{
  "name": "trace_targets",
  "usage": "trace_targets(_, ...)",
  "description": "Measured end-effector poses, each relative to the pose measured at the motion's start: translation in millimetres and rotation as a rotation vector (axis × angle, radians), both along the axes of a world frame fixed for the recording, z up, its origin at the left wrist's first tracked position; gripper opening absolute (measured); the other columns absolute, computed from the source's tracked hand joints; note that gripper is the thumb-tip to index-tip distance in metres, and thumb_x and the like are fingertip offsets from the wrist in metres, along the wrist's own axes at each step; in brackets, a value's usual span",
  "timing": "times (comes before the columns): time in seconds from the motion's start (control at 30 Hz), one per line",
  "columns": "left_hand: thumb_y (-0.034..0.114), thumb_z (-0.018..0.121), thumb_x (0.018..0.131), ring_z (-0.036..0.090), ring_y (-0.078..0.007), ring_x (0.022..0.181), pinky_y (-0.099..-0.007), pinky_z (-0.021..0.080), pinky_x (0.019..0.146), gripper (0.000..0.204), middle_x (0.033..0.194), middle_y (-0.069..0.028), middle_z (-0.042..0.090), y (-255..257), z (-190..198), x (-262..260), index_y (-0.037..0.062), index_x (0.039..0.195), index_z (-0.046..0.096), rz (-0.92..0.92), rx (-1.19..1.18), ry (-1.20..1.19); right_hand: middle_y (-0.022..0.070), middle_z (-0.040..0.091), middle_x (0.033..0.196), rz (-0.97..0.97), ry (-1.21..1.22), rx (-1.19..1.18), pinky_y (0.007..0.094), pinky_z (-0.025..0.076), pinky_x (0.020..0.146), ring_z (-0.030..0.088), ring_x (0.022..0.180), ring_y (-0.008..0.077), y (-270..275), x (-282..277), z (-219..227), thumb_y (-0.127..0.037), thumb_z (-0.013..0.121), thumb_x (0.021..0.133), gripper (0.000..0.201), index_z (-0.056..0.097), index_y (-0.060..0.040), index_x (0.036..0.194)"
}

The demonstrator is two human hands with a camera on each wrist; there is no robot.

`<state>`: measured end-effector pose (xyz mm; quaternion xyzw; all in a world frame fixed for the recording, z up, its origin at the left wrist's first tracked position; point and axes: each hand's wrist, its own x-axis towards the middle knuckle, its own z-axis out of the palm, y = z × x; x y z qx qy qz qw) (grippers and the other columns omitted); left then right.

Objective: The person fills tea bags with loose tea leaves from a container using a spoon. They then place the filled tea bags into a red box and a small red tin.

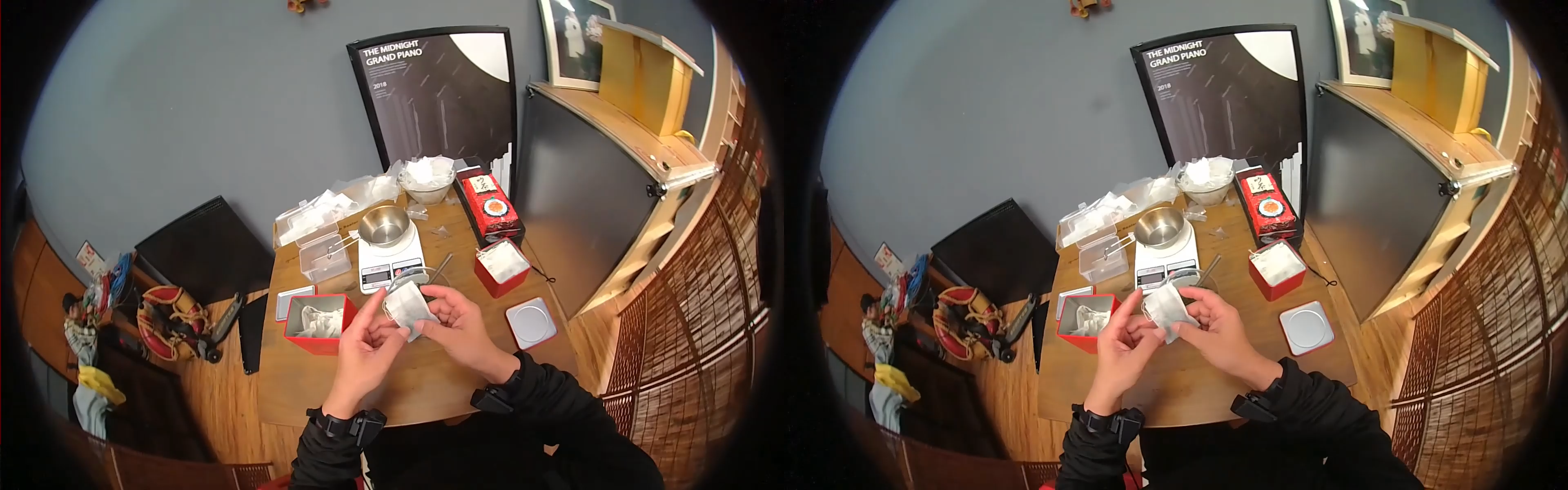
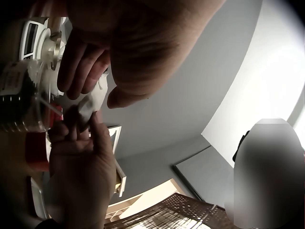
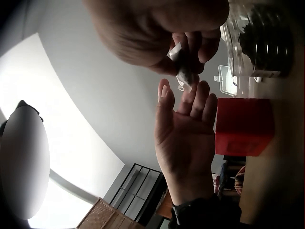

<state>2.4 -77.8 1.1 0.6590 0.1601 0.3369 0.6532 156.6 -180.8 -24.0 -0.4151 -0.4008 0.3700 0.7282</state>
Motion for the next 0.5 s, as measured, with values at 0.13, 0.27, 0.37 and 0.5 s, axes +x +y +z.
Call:
trace_targets(0.13,-0.005,0.065,0.091,0.063,-0.0066,0.088,-0.0207,0.05,0.075,0.046,0.104,-0.0075,0.068,-16,-16,16,-0.0014,0.135,0.054,0.098,0.021,-0.008,0.0109,0.068,0.111,-0.056,-0.037,0.04,0.0264,0.051,0.082,0.064,0.098,0.0123,-1,10,-18,0.001,0.066,0.091,0.053,0.043,0.0012,0.138)
trace_targets(0.27,-0.003,0.067,0.09,0.062,-0.0059,0.08,-0.0197,0.049,0.07,0.023,0.097,-0.0055,0.068,-23,-27,26,-0.0029,0.114,0.069,0.208,0.137,0.029,0.0112,0.068,0.113,-0.078,-0.067,0.036,0.0271,0.052,0.08,0.064,0.099,0.0115,-4,15,-27,-0.001,0.068,0.091,0.054,0.044,0.0001,0.139)
trace_targets(0.37,-0.003,0.068,0.09,0.062,-0.0054,0.075,-0.0191,0.049,0.067,0.021,0.091,-0.0033,0.069,-29,-42,25,-0.0027,0.11,0.069,0.28,0.054,0.088,0.0117,0.068,0.114,-0.116,-0.094,0.031,0.0273,0.052,0.078,0.064,0.098,0.0116,-3,11,-37,-0.003,0.069,0.09,0.052,0.048,-0.0003,0.137)
trace_targets(0.5,-0.002,0.068,0.089,0.062,-0.0047,0.074,-0.0191,0.049,0.067,0.02,0.087,-0.002,0.069,-34,-45,25,-0.0024,0.109,0.069,0.341,0.029,0.086,0.0125,0.067,0.113,-0.269,-0.303,0.078,0.0279,0.052,0.076,0.065,0.094,0.0157,-9,8,-34,-0.004,0.071,0.089,0.044,0.058,-0.0018,0.13)
